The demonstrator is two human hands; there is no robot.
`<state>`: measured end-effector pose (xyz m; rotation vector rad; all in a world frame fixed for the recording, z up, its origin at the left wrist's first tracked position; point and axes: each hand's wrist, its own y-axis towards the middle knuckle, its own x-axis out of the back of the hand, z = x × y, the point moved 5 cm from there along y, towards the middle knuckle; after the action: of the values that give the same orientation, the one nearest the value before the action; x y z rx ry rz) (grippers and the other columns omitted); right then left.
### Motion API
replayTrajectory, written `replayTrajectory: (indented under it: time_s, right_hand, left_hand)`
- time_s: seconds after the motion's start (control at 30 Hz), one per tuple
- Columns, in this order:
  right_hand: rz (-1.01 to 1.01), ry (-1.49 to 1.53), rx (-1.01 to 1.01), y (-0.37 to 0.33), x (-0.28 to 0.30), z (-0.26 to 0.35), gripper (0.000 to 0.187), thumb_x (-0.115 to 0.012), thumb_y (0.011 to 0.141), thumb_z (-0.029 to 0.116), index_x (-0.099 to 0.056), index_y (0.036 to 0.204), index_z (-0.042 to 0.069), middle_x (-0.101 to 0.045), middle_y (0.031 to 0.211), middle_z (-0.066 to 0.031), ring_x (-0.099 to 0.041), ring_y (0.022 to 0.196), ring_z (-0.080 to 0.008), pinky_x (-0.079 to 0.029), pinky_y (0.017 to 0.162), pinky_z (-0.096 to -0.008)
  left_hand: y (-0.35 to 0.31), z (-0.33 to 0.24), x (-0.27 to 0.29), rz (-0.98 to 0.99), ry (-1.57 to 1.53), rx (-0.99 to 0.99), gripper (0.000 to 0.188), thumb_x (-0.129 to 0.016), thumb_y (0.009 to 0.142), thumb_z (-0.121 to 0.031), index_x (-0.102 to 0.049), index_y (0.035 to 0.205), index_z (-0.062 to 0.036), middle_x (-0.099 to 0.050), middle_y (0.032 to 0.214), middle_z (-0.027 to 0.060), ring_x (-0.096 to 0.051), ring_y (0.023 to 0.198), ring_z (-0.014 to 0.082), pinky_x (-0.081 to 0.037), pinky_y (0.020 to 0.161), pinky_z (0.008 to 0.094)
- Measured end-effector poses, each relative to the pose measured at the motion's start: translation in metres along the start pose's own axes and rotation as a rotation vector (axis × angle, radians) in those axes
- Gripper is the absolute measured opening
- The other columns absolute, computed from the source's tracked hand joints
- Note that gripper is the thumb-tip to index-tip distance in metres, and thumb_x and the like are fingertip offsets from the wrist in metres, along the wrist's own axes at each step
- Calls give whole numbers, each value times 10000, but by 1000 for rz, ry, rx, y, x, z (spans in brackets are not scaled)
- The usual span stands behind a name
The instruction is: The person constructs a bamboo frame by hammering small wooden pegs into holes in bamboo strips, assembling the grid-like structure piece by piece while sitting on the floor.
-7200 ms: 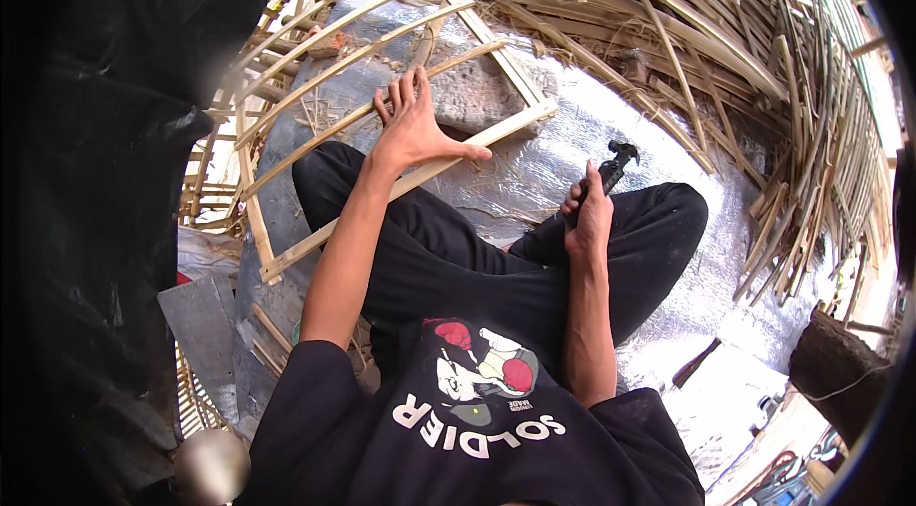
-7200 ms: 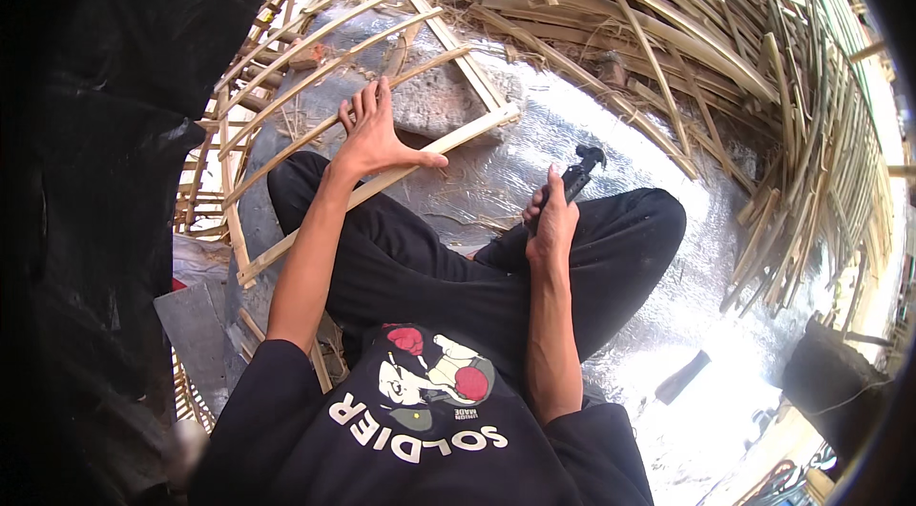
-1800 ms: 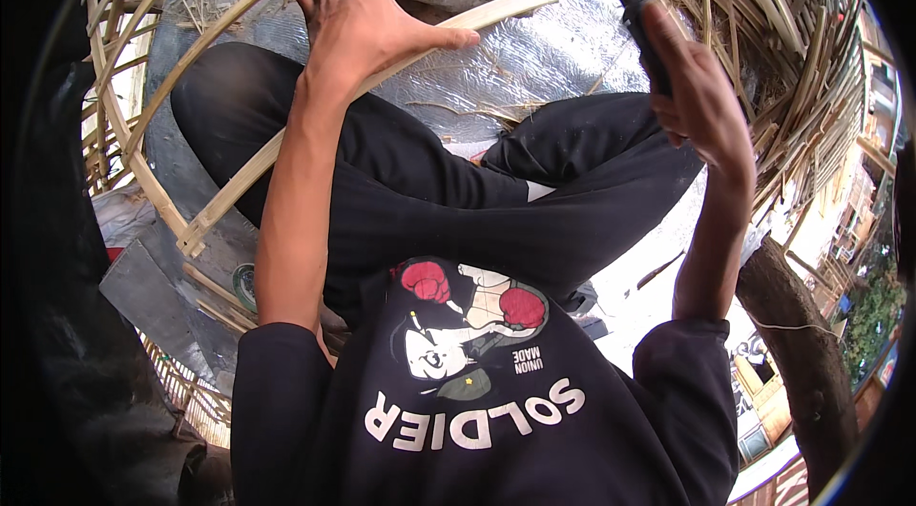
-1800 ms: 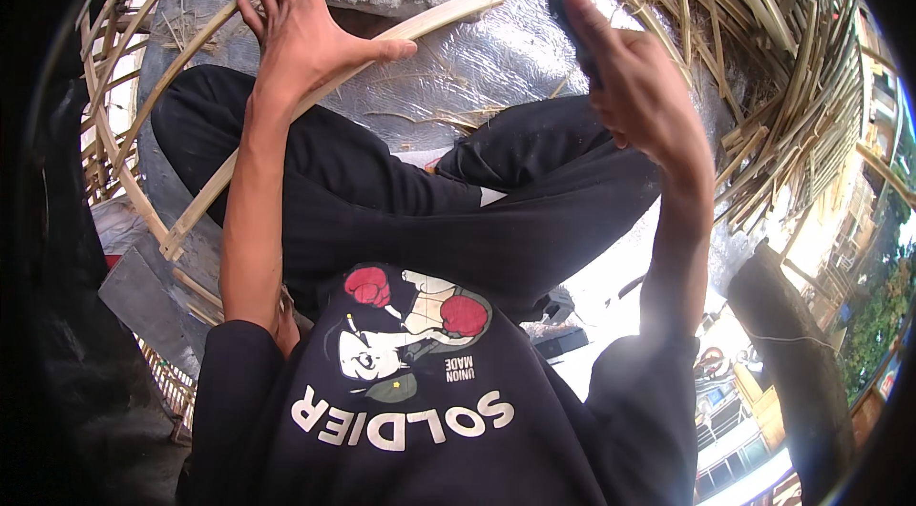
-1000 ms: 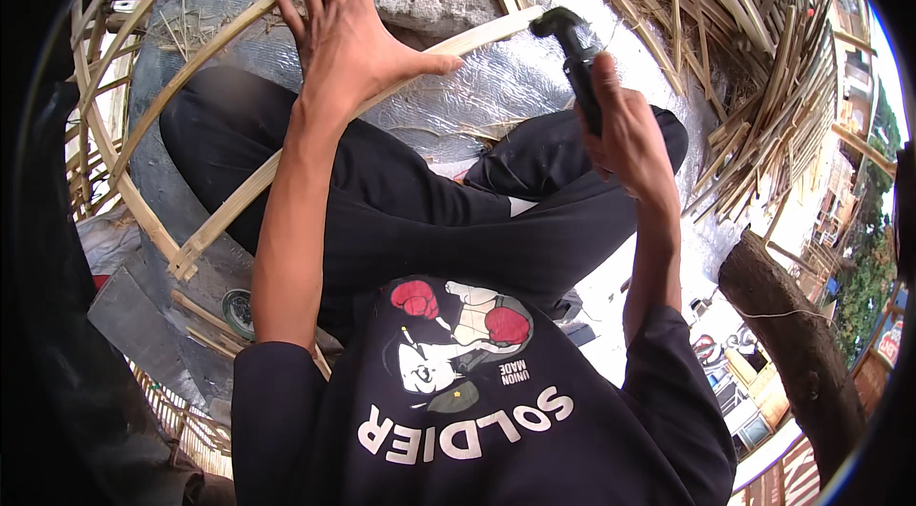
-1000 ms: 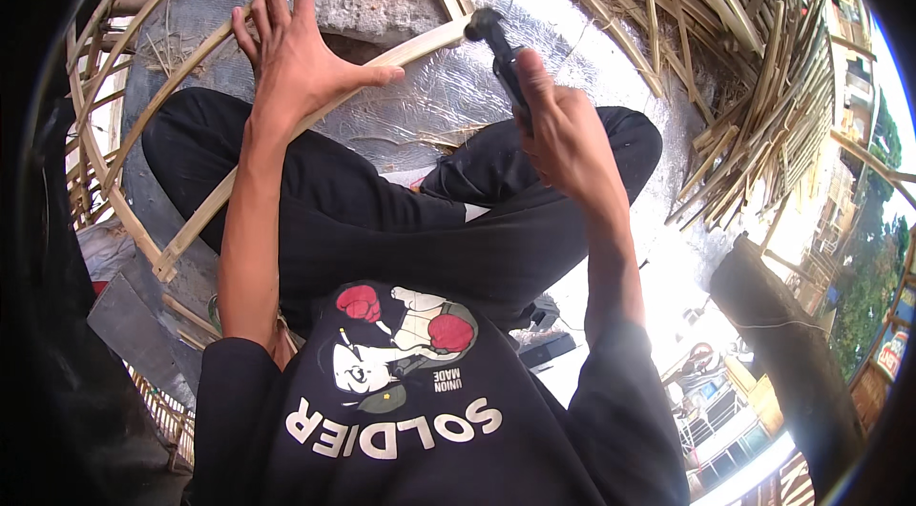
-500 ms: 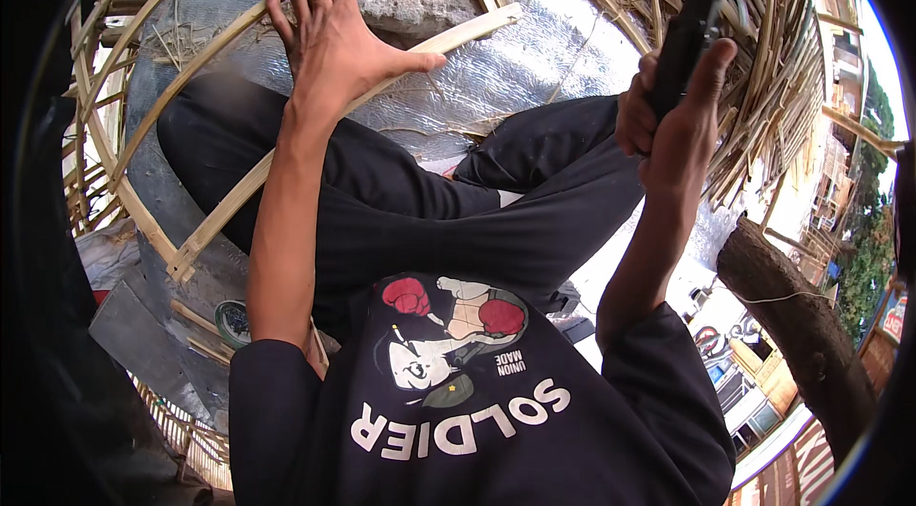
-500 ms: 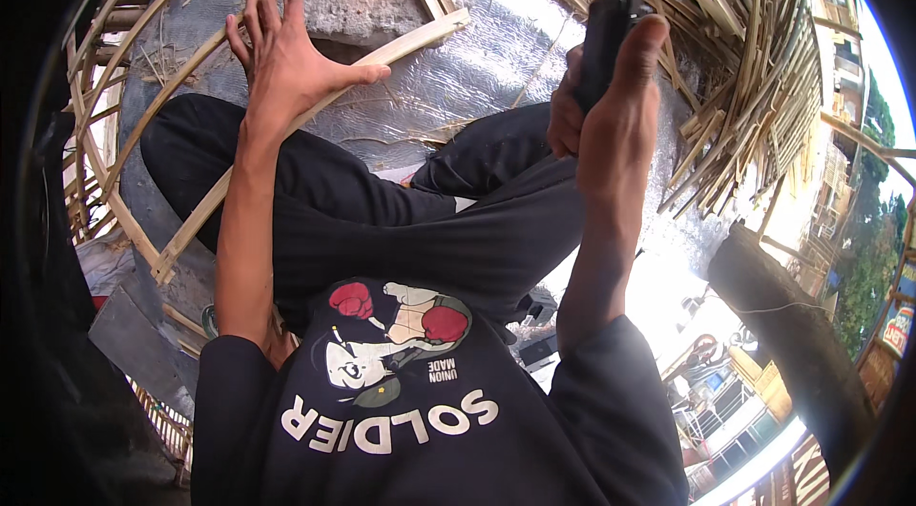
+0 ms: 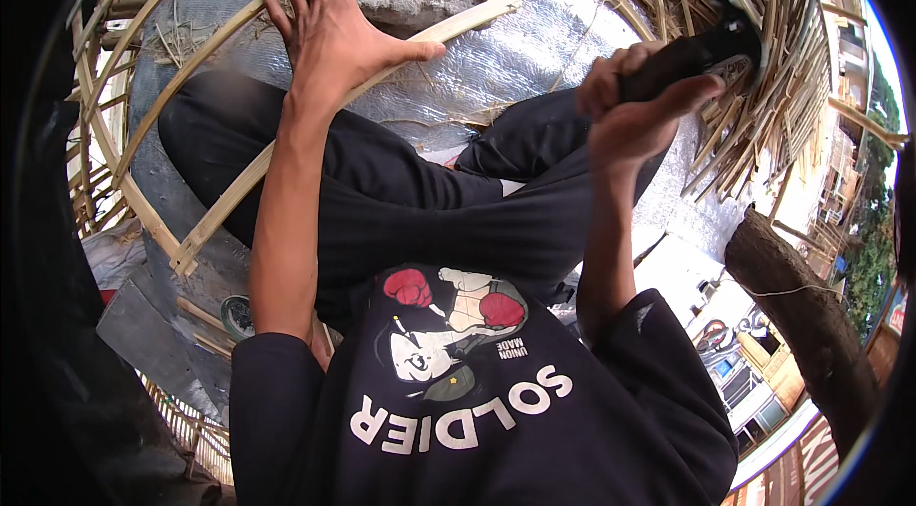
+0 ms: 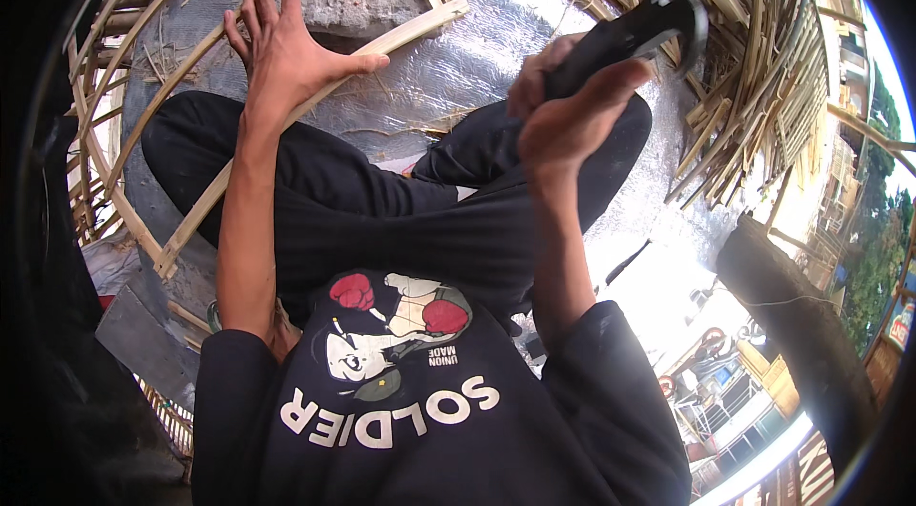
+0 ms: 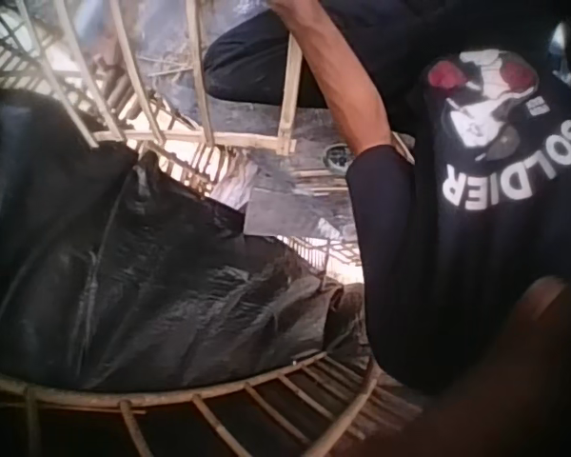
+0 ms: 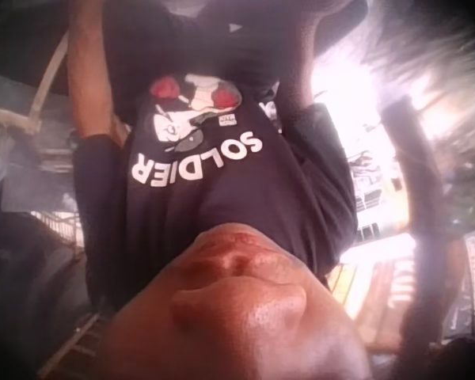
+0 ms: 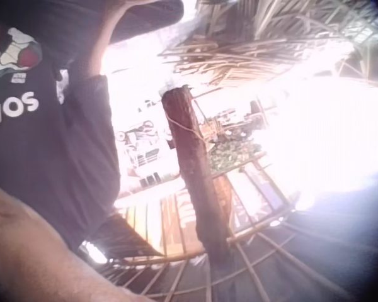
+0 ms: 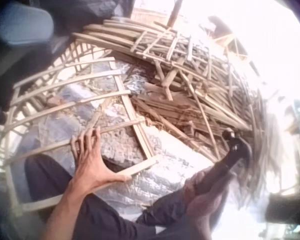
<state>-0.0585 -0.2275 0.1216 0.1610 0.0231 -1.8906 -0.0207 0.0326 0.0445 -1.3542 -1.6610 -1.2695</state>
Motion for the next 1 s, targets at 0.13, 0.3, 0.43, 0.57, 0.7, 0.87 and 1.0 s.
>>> replayTrajectory:
  time_s: [0.13,0.3,0.43,0.57,0.7,0.87,1.0]
  right_hand:
    - [283,-611,-514,-28,17,-94,730,-312,1001,720,-493,734,65,-399,512,-8,-390,419,-127,-301,409,-297]
    - [75,-142,-431,-29,2,-48,760,-317,935,812,-463,772,85,-390,523,5,-363,412,-99,-281,406,-274]
    - [-97,-112,-471,-17,46,-107,731,-374,930,806,-437,744,102,-360,522,20,-381,411,-108,-312,407,-273]
    - [-138,11,-685,-18,45,-126,674,-465,937,750,-434,706,117,-374,518,25,-386,400,-102,-339,398,-275]
    - [-65,65,-688,-8,37,-121,633,-557,947,670,-428,646,129,-376,509,32,-380,391,-99,-336,397,-284]
    - [-46,48,-744,-17,45,-125,633,-563,942,670,-413,612,152,-382,506,42,-386,389,-104,-329,390,-289]
    - [-62,76,-706,-17,50,-123,626,-558,942,675,-427,632,147,-388,507,43,-389,384,-93,-338,387,-283]
  left_hand:
    - [-6,-1,-9,6,-43,-13,1529,-825,414,-823,-231,1558,0,-313,1532,216,-182,1486,387,-41,1185,605]
    - [-5,8,8,91,16,28,1549,-834,438,-802,-185,1566,37,-253,1565,218,-135,1500,386,-25,1181,621]
    - [3,-37,24,72,-30,-144,1219,-834,617,-684,-359,1520,-17,-207,1584,154,-124,1497,366,-80,1162,644]
    - [6,-62,33,540,-66,42,453,-645,940,-459,-624,1099,-36,-706,999,232,-685,957,416,-485,902,546]
    - [22,-75,69,279,69,-125,341,-547,1022,-394,-633,984,-67,-662,693,214,-656,720,478,-524,677,526]
    - [85,-76,177,10,289,-205,334,-497,1049,-384,-614,965,-83,-686,730,194,-680,728,438,-504,617,542]
    - [141,-61,276,-132,327,-258,378,-457,1069,-378,-619,971,-52,-639,731,248,-624,763,488,-482,616,529]
